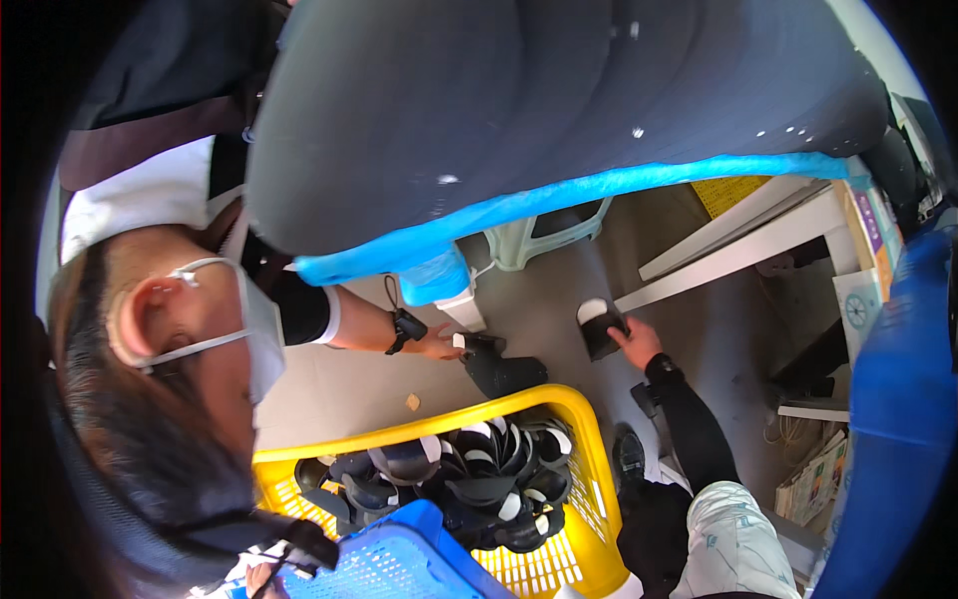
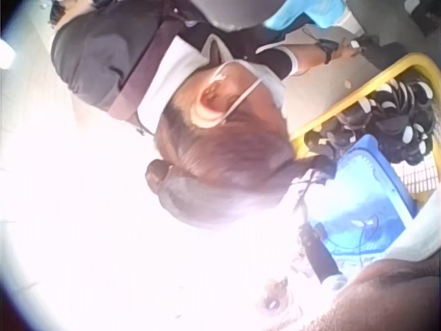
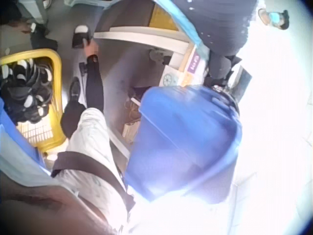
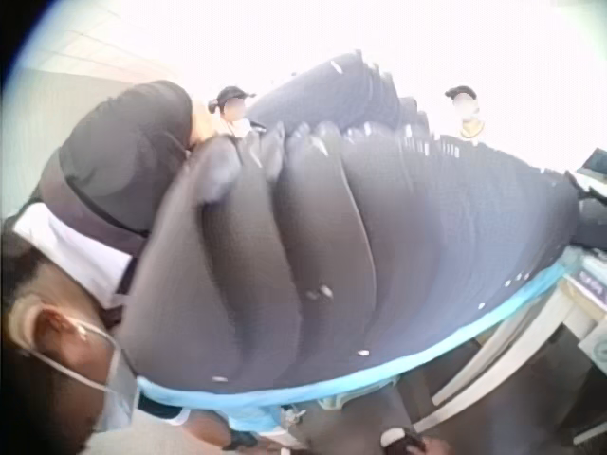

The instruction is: Apply adhesive to shoe components using a manual spray tool.

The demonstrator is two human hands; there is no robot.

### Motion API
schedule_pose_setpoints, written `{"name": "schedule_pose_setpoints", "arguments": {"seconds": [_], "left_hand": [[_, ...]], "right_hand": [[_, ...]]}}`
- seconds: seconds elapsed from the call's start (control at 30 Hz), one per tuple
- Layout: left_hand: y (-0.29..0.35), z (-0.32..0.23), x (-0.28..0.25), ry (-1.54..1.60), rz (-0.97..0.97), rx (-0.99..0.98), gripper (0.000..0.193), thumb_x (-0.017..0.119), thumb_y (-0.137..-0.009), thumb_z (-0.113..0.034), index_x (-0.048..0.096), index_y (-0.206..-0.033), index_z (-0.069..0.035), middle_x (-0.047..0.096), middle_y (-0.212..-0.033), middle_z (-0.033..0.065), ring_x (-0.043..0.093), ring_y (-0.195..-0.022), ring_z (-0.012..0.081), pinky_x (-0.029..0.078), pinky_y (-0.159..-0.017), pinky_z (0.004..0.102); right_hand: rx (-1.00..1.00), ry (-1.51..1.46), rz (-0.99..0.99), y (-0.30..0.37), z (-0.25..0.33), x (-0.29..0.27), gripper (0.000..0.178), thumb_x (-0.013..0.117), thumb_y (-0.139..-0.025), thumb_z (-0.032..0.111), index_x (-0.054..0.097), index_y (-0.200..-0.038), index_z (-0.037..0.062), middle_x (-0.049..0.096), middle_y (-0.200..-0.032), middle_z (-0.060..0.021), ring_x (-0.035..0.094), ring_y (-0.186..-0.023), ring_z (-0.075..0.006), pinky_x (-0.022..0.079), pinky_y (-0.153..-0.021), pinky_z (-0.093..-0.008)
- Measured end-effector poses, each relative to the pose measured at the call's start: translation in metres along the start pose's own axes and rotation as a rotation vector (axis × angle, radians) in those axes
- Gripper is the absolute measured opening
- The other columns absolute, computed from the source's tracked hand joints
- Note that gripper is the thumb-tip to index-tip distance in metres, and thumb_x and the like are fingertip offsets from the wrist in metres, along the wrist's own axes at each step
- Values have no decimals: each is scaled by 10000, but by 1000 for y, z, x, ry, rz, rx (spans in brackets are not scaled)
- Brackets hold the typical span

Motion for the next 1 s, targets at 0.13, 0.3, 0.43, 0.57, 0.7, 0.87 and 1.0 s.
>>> {"name": "schedule_pose_setpoints", "arguments": {"seconds": [0.13, 0.3, 0.43, 0.57, 0.7, 0.87, 1.0], "left_hand": [[145, 42, -116, -417, -6, -291, 330, 707, -875, -149, 631, -1192, -100, 700, -1022, 196, 679, -880, 365, 556, -868, 430], [118, -14, -142, -64, -242, -93, 162, 714, -760, -19, 642, -905, -23, 654, -840, 173, 598, -863, 428, 471, -855, 507], [112, -7, -136, -82, -176, -99, 182, 735, -774, -55, 653, -935, -40, 679, -895, 143, 648, -913, 368, 461, -1024, 514], [113, -3, -130, -81, -175, -116, 173, 737, -795, -59, 669, -953, -56, 689, -905, 130, 665, -926, 357, 453, -1054, 529], [116, -2, -135, -86, -197, -101, 158, 731, -801, -61, 675, -948, -70, 699, -905, 117, 665, -885, 352, 465, -1034, 530], [109, 0, -133, -52, -180, -88, 150, 742, -785, -74, 724, -933, -87, 725, -884, 109, 686, -856, 340, 535, -871, 450], [103, 4, -132, -33, -96, -112, 229, 794, -808, -235, 774, -1014, -135, 749, -916, 125, 714, -851, 339, 560, -787, 455]], "right_hand": [[-357, -748, 39, 57, 125, -98, 447, 763, -905, 414, 680, -1043, -2, 701, -844, -119, 651, -787, -161, 518, -695, -363], [-409, -38, 557, 170, 227, -139, 506, 755, -886, 453, 695, -1097, -3, 723, -923, -142, 688, -828, -265, 545, -769, -386], [-498, -110, 468, 214, 228, -104, 481, 724, -909, 404, 661, -1168, 4, 702, -1051, -154, 683, -881, -302, 549, -803, -407], [-226, -280, 114, 248, 214, -110, 282, 700, -923, 223, 673, -1110, 13, 709, -956, -137, 696, -839, -264, 562, -788, -381], [-151, -275, 148, 276, 196, -95, 202, 695, -921, 187, 675, -1036, 22, 720, -925, -137, 716, -845, -261, 567, -793, -363], [38, -337, 251, 298, 175, -73, 211, 707, -919, 213, 691, -1016, 26, 748, -947, -142, 730, -880, -268, 572, -810, -357], [92, -647, 751, 358, 195, -38, 439, 725, -945, 414, 652, -1199, 64, 730, -1088, -75, 692, -998, -189, 565, -858, -344]]}}
Point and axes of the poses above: each hand's wrist, its own y-axis away from the middle knuckle, its own x-axis out of the palm, z = x × y, the point moved 3 cm from there along -y, towards the middle knuckle
